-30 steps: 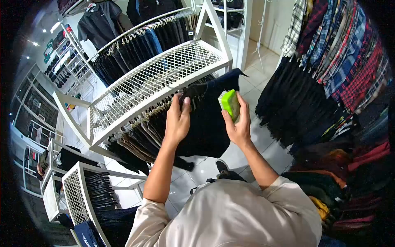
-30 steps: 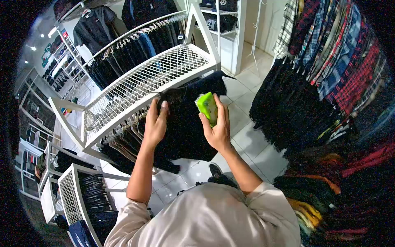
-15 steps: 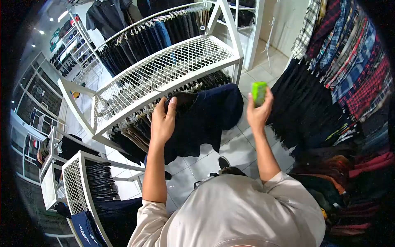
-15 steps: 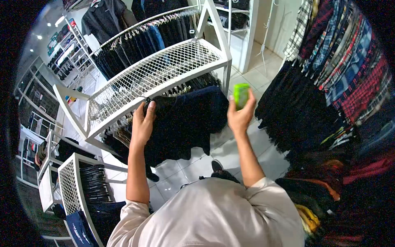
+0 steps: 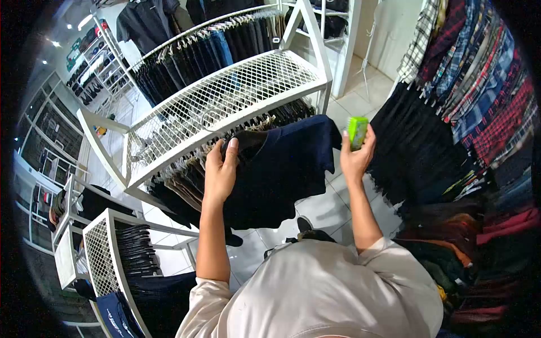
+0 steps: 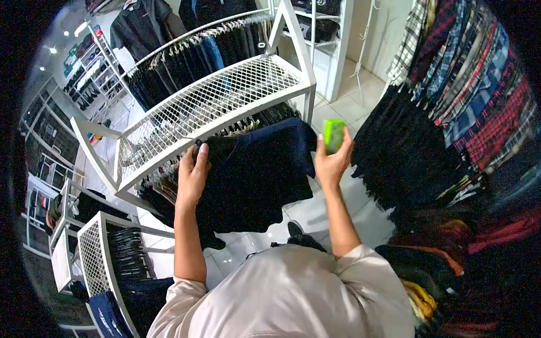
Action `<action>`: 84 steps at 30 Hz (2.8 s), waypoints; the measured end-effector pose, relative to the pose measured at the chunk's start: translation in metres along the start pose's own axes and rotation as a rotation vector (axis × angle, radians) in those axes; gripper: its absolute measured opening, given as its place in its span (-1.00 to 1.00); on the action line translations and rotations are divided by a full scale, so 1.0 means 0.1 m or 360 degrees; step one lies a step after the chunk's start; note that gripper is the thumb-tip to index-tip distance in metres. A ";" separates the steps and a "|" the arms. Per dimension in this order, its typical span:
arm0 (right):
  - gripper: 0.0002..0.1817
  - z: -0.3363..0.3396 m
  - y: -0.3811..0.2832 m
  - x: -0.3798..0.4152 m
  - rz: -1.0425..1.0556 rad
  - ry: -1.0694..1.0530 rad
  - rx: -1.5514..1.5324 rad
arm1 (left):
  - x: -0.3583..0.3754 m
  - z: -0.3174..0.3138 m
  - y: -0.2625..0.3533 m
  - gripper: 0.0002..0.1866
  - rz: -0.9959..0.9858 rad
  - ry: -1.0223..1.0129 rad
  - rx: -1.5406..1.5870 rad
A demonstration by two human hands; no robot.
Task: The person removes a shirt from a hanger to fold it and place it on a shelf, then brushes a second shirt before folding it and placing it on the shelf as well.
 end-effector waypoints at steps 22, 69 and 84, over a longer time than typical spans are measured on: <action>-0.22 -0.22 -0.89 0.26 0.0672 -0.0499 0.0054 | -0.02 -0.34 0.01 -0.25 -0.0005 -0.0285 0.0059; -0.29 -0.11 -1.08 0.05 0.0581 -0.0788 -0.0146 | 0.47 -0.03 0.23 -0.39 -0.1343 -0.0076 -0.1103; -0.39 -0.16 -1.12 -0.15 0.0515 -0.1095 -0.0199 | 0.45 0.02 0.03 -0.48 -0.1779 0.0085 -0.1502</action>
Point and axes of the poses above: each hand's wrist, its own x-axis away from the middle knuckle, its own z-axis out of the back of the hand, y = z × x, the point moved 3 cm from there along -x, towards the middle knuckle, and after that the axes turned 9 degrees about -y, right-handed, at the moved point
